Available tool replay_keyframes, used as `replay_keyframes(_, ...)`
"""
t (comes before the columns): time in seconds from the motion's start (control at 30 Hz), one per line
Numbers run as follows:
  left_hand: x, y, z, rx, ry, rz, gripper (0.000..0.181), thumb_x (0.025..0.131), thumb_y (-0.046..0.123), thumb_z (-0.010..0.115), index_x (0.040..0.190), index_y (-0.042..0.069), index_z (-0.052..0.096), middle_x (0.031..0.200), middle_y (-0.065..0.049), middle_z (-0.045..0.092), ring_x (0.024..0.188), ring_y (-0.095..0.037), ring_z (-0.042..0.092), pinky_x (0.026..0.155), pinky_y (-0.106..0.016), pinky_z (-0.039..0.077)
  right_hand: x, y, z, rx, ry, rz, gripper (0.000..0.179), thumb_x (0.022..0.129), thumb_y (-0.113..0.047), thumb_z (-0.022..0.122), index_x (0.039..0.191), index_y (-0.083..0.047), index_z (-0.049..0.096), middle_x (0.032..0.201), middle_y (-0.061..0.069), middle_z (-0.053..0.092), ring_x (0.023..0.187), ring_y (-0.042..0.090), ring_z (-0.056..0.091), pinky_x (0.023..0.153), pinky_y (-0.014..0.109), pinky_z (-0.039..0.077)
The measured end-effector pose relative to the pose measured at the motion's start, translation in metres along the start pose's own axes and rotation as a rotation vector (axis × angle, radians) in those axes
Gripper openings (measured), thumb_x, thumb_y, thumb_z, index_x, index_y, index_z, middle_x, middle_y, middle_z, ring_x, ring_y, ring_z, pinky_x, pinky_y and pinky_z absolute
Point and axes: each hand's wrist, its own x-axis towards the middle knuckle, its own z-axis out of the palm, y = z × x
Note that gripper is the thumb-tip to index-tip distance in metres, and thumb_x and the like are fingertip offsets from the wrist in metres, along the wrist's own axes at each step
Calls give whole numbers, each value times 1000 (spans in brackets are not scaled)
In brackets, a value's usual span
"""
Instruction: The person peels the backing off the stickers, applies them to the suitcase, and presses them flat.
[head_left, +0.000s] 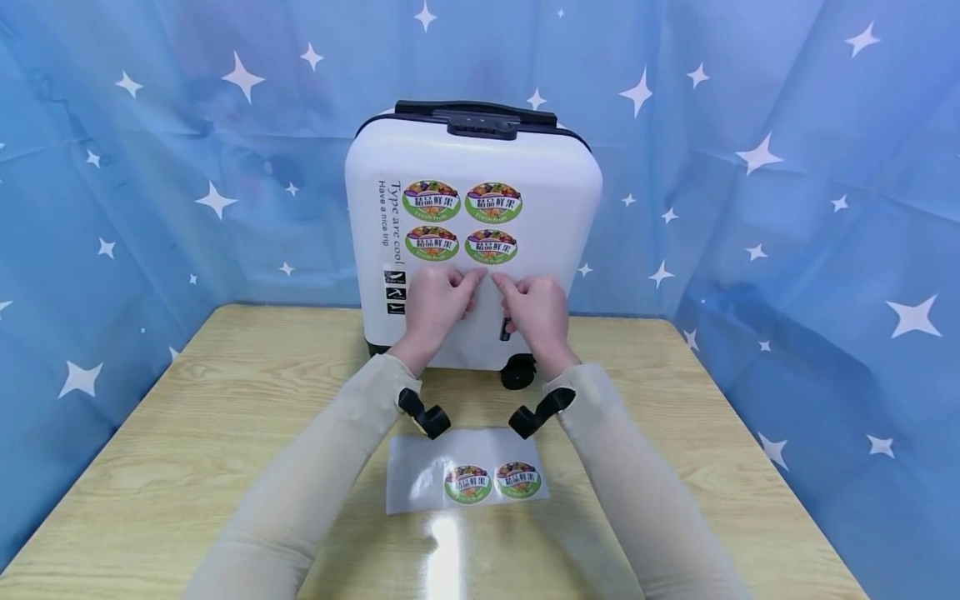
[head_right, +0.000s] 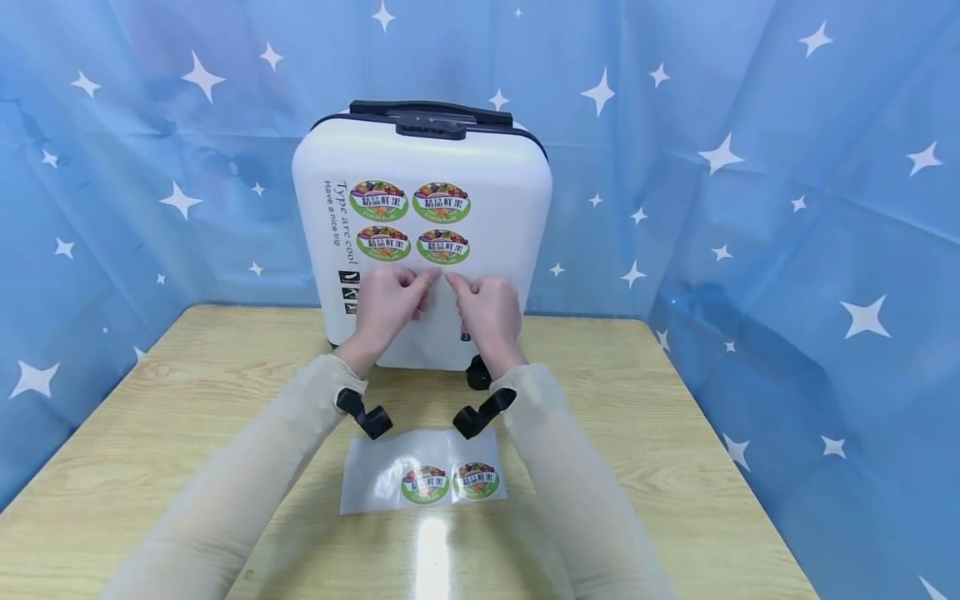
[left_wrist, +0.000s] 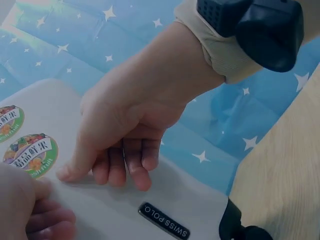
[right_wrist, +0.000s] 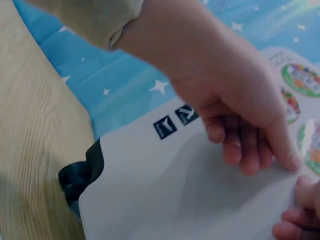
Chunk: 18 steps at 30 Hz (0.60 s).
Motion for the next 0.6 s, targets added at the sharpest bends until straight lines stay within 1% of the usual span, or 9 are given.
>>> replay_keyframes(0.13,-9,-2,-2,-6,7,46,48,92,38,56,53,9,61,47,3,54,44,-13,50,44,-28,38,-9,2,-2,-6,-16,-23,62,86,-57,53,66,0,67,65,18,64,54,30,62,50,32,45)
replay_keyframes(0.2,-12,-1,-3,-11,2,58,44,92,36,57,59,7,64,51,4,56,47,-12,51,47,-28,39,-13,2,-4,0,-25,-47,61,87,-57,53,63,-1,65,63,18,62,52,27,61,49,32,44)
replay_keyframes(0.33,-19,-1,-6,-27,-39,62,35,91,32,60,72,4,67,62,2,60,56,-13,52,53,-27,41,-22,5,-7,31,-53,-82,53,89,-49,56,60,-5,61,61,15,61,48,23,59,46,34,43)
replay_keyframes(0.43,-24,-2,-9,-32,-62,65,29,91,29,61,74,6,65,66,-1,60,60,-14,51,55,-27,42,-27,7,-6,46,-92,-93,45,90,-40,59,67,-3,64,63,13,61,50,23,59,49,33,45)
replay_keyframes(0.53,-29,-3,-11,-32,-73,68,25,91,27,61,74,8,64,67,-2,59,60,-15,50,55,-28,41,-33,8,-4,58,-132,-103,39,90,-35,60,76,1,67,71,15,63,54,24,60,55,31,48)
replay_keyframes(0.6,-32,-4,-12,-28,-88,64,24,91,26,61,75,8,63,67,-1,59,60,-15,50,55,-27,41,-36,10,-3,73,-148,-111,36,90,-33,61,81,1,68,75,15,64,56,25,61,56,32,49)
